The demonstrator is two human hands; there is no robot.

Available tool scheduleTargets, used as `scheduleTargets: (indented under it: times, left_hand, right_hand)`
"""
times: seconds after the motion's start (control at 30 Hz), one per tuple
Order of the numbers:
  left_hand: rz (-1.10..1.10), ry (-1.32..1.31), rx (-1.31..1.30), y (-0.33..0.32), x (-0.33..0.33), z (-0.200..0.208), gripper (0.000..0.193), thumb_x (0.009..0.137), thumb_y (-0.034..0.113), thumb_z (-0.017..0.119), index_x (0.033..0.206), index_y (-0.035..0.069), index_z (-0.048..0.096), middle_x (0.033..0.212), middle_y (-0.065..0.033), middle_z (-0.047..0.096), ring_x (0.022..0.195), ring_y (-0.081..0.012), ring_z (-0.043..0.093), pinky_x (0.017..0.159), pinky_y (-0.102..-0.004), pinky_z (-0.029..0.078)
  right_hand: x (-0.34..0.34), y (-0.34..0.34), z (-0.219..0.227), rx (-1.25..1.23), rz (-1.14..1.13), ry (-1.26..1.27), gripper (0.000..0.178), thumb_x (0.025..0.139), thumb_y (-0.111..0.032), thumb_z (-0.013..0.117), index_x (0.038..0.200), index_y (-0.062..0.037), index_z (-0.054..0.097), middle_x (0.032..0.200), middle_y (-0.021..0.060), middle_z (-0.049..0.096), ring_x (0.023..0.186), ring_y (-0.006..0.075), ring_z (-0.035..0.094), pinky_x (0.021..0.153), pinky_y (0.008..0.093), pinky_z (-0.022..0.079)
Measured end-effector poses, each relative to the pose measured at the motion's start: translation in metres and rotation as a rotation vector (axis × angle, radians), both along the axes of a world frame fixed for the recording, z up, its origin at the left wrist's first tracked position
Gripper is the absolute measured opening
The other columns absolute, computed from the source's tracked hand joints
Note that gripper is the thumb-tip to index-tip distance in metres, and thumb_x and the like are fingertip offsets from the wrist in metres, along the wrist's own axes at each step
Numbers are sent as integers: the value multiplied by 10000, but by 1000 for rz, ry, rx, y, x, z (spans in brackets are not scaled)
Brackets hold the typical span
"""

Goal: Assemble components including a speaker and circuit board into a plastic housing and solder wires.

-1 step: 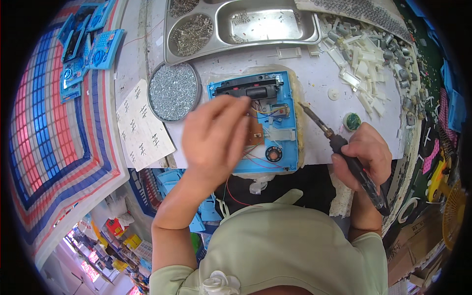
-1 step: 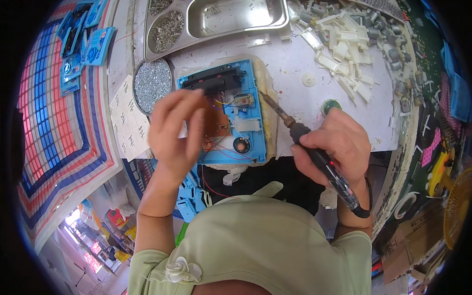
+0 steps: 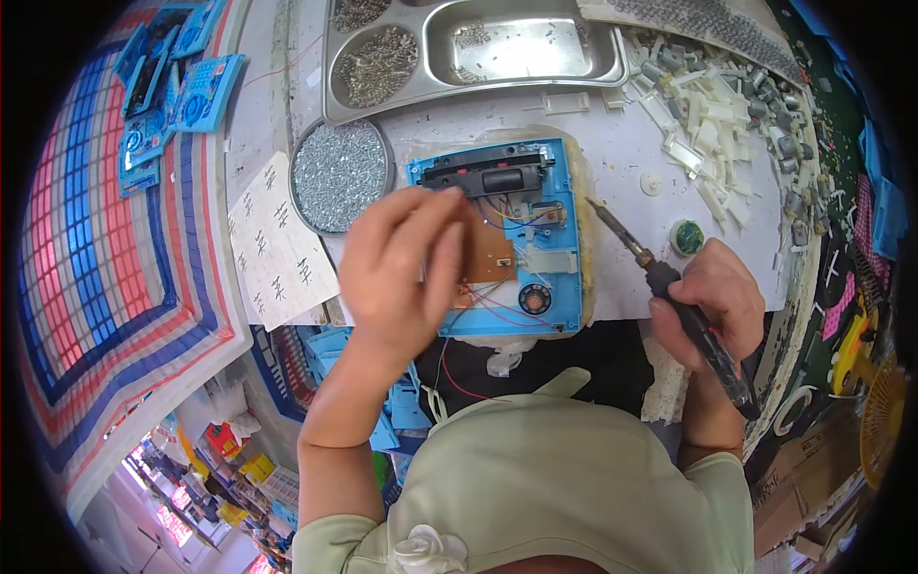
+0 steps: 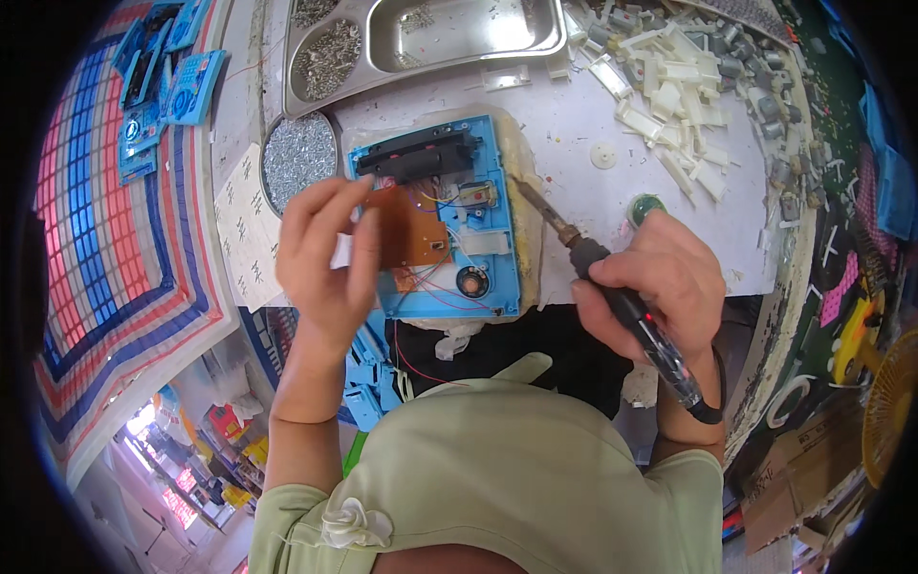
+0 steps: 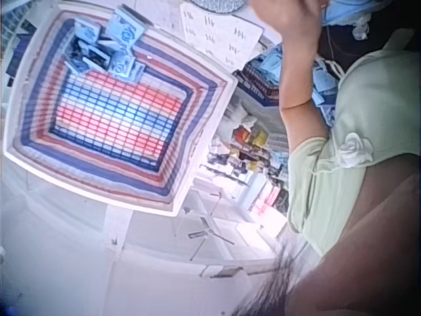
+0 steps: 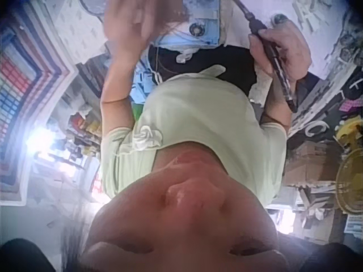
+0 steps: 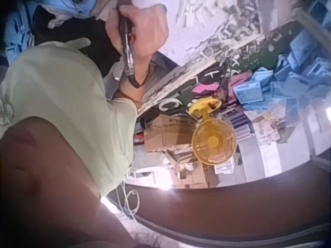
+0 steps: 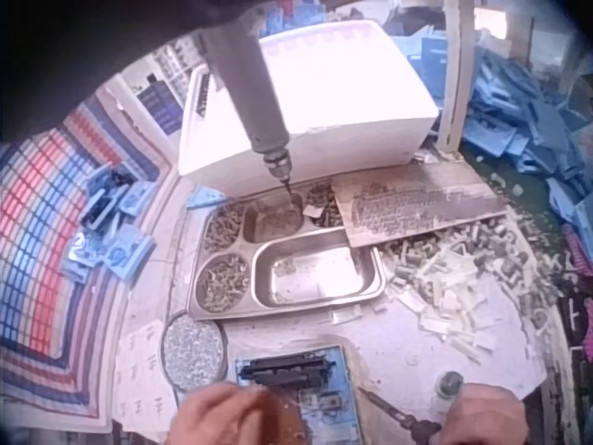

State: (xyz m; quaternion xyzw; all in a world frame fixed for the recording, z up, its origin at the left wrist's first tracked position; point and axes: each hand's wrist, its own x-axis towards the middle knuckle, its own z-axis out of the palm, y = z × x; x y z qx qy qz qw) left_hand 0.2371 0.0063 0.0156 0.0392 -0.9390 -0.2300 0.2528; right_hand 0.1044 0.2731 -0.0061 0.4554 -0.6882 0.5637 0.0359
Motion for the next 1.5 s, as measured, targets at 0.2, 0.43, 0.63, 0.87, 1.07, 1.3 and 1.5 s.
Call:
scheduleTargets:
  times: [0.2,0.43,0.63,0.87,1.07,1.3,1.5]
  left_hand:
    - [-106,-60,13,-4,10,-4,268,756,38,795,1010,74,716,939,-74,672,829,-263,663,687,-369,486]
    - [-210,-5,-36,10,-14,-14,287,713,53,852,974,89,739,934,-72,661,805,-266,638,669,-380,479]
    - [58,50,283,-10,18,-22,150,820,-16,761,952,38,713,982,-96,679,764,-152,616,657,-288,456]
    - [93,-35,258,-27,21,-31,113,852,-20,737,948,19,693,930,-90,683,723,-159,611,642,-293,493]
    - [21,-151,111,-29,20,-13,118,851,2,742,958,40,712,822,-92,652,710,-239,639,621,-342,504]
    - [-17,-256,-48,-29,17,5,118,837,14,737,928,36,665,825,-111,612,741,-308,645,649,-395,513]
    - [61,-452,-20,-29,16,27,124,839,30,718,897,25,608,835,-125,606,712,-295,642,645,-384,516]
  right_hand:
    - [-1,-3,-2,-6,-5,-3,304,705,18,825,944,-33,644,631,30,510,548,181,451,497,303,308]
    - [3,-3,7,7,-8,10,291,730,4,827,953,-31,643,657,39,529,557,183,452,508,305,312]
    - [6,9,10,35,-54,-60,282,754,11,811,964,-25,627,679,52,548,602,182,488,552,295,342]
    - [5,-6,5,34,-18,-59,275,769,-5,811,967,-24,621,708,62,541,607,177,478,545,295,330]
    - [3,-6,8,35,-32,-42,278,769,-11,812,966,-25,617,699,60,536,603,176,473,541,296,331]
    - [2,-2,7,16,-28,-40,278,778,-13,808,978,-22,615,707,66,553,607,177,492,548,295,349]
    - [1,-4,8,-3,-34,-28,279,777,-9,806,983,-22,617,708,67,560,602,177,490,545,295,345]
